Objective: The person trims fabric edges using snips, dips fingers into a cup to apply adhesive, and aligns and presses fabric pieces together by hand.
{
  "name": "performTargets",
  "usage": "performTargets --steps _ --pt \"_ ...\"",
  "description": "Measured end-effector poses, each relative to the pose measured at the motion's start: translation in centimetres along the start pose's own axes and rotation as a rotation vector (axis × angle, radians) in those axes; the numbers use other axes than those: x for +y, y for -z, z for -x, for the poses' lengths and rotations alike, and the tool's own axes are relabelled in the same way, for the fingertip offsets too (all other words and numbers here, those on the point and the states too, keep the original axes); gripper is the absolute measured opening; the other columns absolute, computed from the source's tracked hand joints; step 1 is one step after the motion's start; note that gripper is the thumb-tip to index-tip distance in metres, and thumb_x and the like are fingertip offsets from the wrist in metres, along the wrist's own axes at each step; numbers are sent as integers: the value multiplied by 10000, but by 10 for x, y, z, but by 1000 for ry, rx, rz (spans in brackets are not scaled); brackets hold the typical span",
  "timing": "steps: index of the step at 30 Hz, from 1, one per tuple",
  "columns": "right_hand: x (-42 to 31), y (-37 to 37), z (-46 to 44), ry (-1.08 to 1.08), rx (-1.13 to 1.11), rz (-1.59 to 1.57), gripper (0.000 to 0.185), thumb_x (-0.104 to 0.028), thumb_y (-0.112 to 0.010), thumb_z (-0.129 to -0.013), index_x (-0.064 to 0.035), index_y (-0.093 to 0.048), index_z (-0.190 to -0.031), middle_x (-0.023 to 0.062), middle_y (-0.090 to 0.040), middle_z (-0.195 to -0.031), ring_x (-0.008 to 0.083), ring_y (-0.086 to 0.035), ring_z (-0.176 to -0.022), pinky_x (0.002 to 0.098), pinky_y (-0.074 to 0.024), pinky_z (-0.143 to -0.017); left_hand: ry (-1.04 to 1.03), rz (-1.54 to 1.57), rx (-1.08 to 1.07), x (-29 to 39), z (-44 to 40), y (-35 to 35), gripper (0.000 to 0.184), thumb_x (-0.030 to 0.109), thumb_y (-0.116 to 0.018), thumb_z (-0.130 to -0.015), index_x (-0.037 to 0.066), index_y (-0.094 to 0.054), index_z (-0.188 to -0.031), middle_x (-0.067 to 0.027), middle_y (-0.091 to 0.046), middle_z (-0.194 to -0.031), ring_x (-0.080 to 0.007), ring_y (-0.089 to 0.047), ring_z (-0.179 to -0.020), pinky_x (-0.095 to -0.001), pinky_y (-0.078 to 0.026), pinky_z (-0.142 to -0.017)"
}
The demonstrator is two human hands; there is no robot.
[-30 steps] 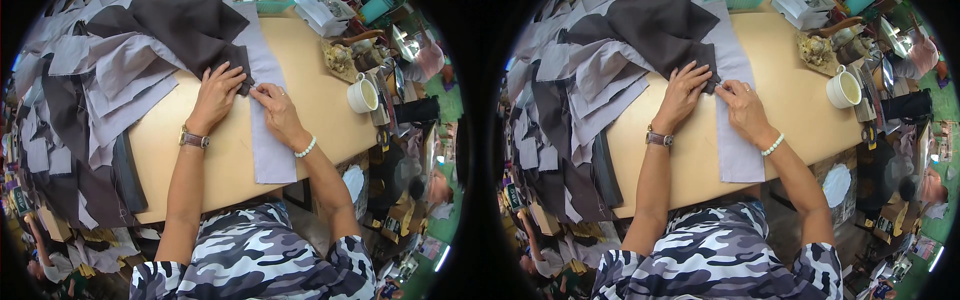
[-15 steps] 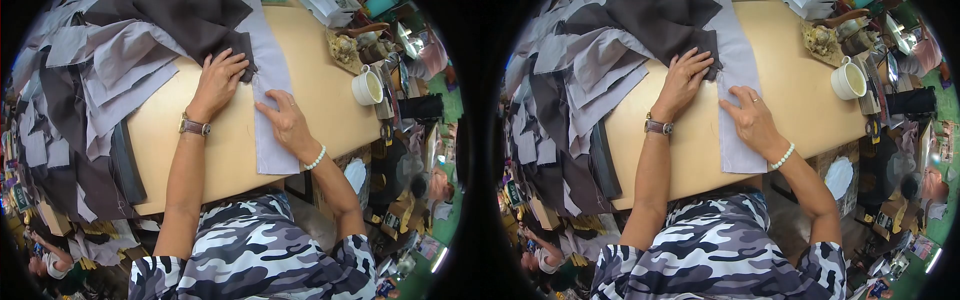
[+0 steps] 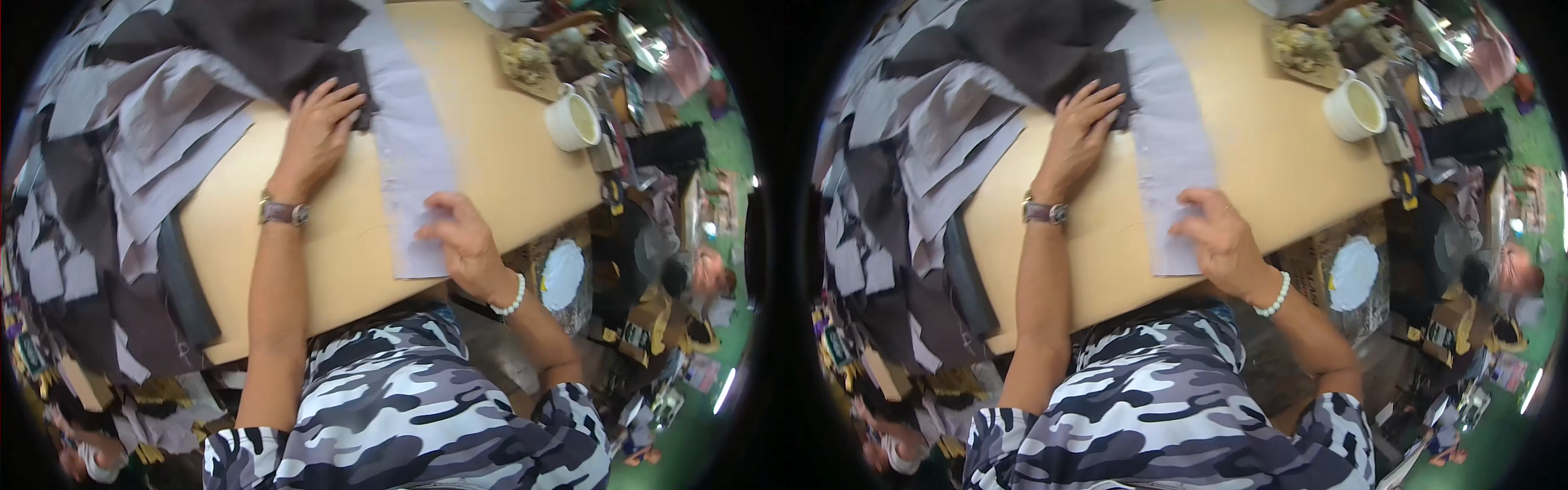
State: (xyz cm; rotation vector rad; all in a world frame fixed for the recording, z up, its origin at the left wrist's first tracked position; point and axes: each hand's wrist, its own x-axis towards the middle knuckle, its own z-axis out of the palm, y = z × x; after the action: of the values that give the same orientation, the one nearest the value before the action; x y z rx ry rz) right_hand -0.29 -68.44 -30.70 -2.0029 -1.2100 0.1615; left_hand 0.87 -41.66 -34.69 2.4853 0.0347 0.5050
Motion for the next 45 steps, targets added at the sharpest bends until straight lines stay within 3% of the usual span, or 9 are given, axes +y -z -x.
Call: performTargets --steps 5,10,16,24,28,31,36,42,45 --pt "49 70 22 -300 687 529 393 47 -455 -798 31 -513 -1186 198 -557 -1114 355 -531 -1046 420 -410 -920 10 -31 -36 1 -2 2 281 132 -519 -900 106 -632 -1156 -35 -557 -1292 -255 -390 -1305 -518 -189 -1086" --pt "105 134 62 -505 934 828 466 -13 -484 -854 26 -402 -1311 184 -572 -1109 350 -535 -1044 431 -409 -915 -12 -21 2 3 -2 1 263 132 -522 -887 88 -652 -1112 -40 -573 -1265 -271 -412 -1281 -537 -228 -1064" --pt "148 182 51 -467 878 823 515 -69 -511 -874 -26 -356 -1363 158 -612 -1082 338 -556 -1026 429 -416 -897 -6 -29 -7 1 -2 0 273 142 -519 -889 89 -645 -1126 -40 -567 -1274 -271 -401 -1290 -537 -212 -1071" --pt "234 229 -6 -636 565 774 568 -192 -632 -824 -76 -398 -1328 251 -628 -1045 435 -601 -950 484 -471 -819 -12 -39 72 31 7 22 314 124 -588 -860 148 -627 -1171 -16 -533 -1322 -269 -367 -1322 -538 -183 -1085" --pt "226 234 -11 -594 625 816 557 -172 -661 -796 -73 -454 -1303 166 -667 -1005 341 -638 -922 426 -489 -811 -146 17 14 72 32 56 287 221 -688 -783 127 -656 -1053 -67 -578 -1225 -311 -425 -1256 -609 -233 -1039" --pt "211 232 -12 -608 707 772 550 -119 -662 -813 -6 -440 -1303 174 -667 -991 282 -644 -910 364 -491 -821 -105 -12 -265 104 74 58 343 157 -710 -755 119 -624 -1085 -83 -549 -1260 -321 -403 -1279 -569 -224 -1063" --pt "132 196 -5 -247 1055 -54 499 1 -578 -872 8 -365 -1323 197 -577 -1109 179 -602 -937 304 -504 -828 -46 63 -325 118 132 33 298 256 -711 -756 83 -608 -976 -109 -501 -1266 -329 -394 -1267 -588 -248 -1034" --pt "8 67 22 -321 345 -521 539 52 -490 -865 -19 -336 -1377 76 -567 -1093 96 -546 -855 238 -460 -717 13 111 -220 117 153 20 159 175 -688 -776 61 -595 -837 -118 -535 -1215 -335 -412 -1257 -570 -251 -1040" --pt "-26 34 31 -335 61 -356 532 24 -596 -795 -1 -448 -1306 80 -617 -1045 90 -556 -743 242 -472 -636 44 148 -192 119 158 20 138 152 -687 -776 53 -595 -804 -116 -555 -1184 -338 -430 -1244 -565 -255 -1040"
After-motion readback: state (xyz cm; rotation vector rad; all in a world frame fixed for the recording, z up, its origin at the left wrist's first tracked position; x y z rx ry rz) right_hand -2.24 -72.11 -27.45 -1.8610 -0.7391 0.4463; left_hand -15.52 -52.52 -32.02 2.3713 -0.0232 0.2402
